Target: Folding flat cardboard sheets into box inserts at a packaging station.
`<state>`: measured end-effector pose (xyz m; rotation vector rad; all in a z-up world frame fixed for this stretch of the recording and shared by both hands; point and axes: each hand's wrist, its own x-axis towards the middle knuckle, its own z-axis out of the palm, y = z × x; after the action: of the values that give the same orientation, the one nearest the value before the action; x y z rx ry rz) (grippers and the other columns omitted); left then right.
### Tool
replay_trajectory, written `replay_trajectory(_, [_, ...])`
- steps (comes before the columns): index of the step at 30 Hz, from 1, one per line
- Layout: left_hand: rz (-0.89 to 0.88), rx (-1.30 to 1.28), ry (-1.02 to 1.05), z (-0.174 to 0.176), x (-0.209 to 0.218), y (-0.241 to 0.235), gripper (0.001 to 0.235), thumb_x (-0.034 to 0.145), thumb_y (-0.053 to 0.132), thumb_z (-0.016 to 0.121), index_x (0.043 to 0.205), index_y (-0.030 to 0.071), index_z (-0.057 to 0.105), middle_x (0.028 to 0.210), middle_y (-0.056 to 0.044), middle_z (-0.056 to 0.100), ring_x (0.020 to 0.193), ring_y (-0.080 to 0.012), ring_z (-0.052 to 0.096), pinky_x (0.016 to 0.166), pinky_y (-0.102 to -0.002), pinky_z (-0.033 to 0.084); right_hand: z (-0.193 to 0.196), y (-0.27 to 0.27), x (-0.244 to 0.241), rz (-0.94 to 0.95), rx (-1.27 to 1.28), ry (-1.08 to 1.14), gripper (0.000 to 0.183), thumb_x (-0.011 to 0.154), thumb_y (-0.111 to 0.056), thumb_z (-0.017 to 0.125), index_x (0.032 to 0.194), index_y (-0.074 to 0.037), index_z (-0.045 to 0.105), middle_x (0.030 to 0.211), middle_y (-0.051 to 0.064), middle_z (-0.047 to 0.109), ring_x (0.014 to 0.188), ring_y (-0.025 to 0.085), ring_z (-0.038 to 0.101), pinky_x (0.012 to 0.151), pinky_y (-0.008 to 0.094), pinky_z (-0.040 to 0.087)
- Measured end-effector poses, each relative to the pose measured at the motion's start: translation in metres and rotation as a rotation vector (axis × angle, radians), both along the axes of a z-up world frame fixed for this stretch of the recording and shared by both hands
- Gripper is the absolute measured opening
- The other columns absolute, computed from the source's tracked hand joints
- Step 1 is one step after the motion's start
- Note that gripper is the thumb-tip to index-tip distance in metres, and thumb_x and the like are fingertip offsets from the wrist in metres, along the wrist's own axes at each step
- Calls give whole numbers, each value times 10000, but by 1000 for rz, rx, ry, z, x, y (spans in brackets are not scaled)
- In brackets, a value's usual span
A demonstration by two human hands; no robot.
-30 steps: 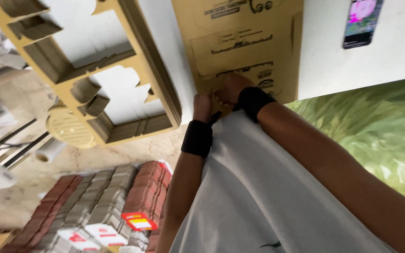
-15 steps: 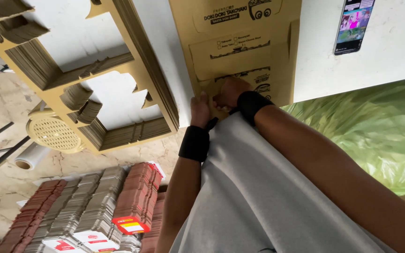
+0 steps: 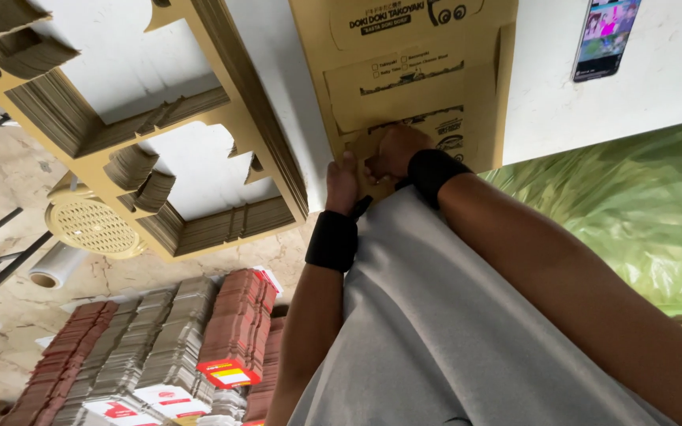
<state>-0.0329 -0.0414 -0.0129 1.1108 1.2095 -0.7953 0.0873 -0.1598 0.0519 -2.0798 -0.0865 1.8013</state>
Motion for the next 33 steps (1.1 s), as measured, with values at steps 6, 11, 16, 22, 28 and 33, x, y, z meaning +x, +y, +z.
replay_trajectory(6, [-149, -45, 40, 43, 28, -4, 984, 966, 596, 493, 1577, -107, 176, 1511, -326, 416, 1420, -416, 440, 1137, -558, 427, 7, 5, 3, 98, -8, -44, 256, 811, -312, 738, 700, -81, 742, 711, 115, 710, 727, 244, 690, 630, 374, 567])
replay_trajectory(11, [235, -348, -185, 54, 4, 11, 350, 1106, 342, 428, 1074, 21, 565, 743, -98, 634, 714, -221, 675, 722, -363, 571, -66, -19, -35, 491, -46, -162, 236, 839, -264, 745, 721, -64, 705, 777, 85, 748, 773, 184, 689, 712, 279, 551])
replay_trajectory(16, [-88, -5, -108, -12, -5, 6, 523, 1012, 518, 567, 1262, 65, 486, 1139, -186, 638, 1089, -299, 647, 966, -467, 518, -90, -20, -34, 490, -115, -229, 256, 892, -303, 679, 741, -100, 720, 784, 56, 714, 831, 199, 689, 775, 351, 561])
replay_trajectory(22, [-168, 102, -21, 14, 2, 5, 515, 934, 463, 622, 1227, 72, 458, 1180, -214, 609, 1150, -345, 626, 1001, -509, 505, -75, -16, -48, 322, -119, -206, 288, 882, -308, 652, 642, -148, 655, 633, 28, 649, 684, 182, 674, 628, 344, 561])
replay_trajectory(28, [-474, 234, 2, 1, 6, 16, 409, 878, 442, 612, 1079, 91, 559, 1062, -187, 662, 1065, -343, 680, 890, -500, 556, -54, -12, -33, 253, -64, -170, 327, 887, -243, 661, 581, -131, 687, 585, 46, 657, 651, 201, 670, 644, 392, 579])
replay_trajectory(33, [-1043, 416, -32, -5, 27, 29, 421, 898, 502, 547, 952, 87, 599, 895, -182, 680, 904, -300, 723, 714, -430, 595, -82, -24, -41, 138, 25, -128, 304, 800, -284, 733, 511, -198, 700, 464, -4, 625, 456, 171, 589, 555, 348, 555])
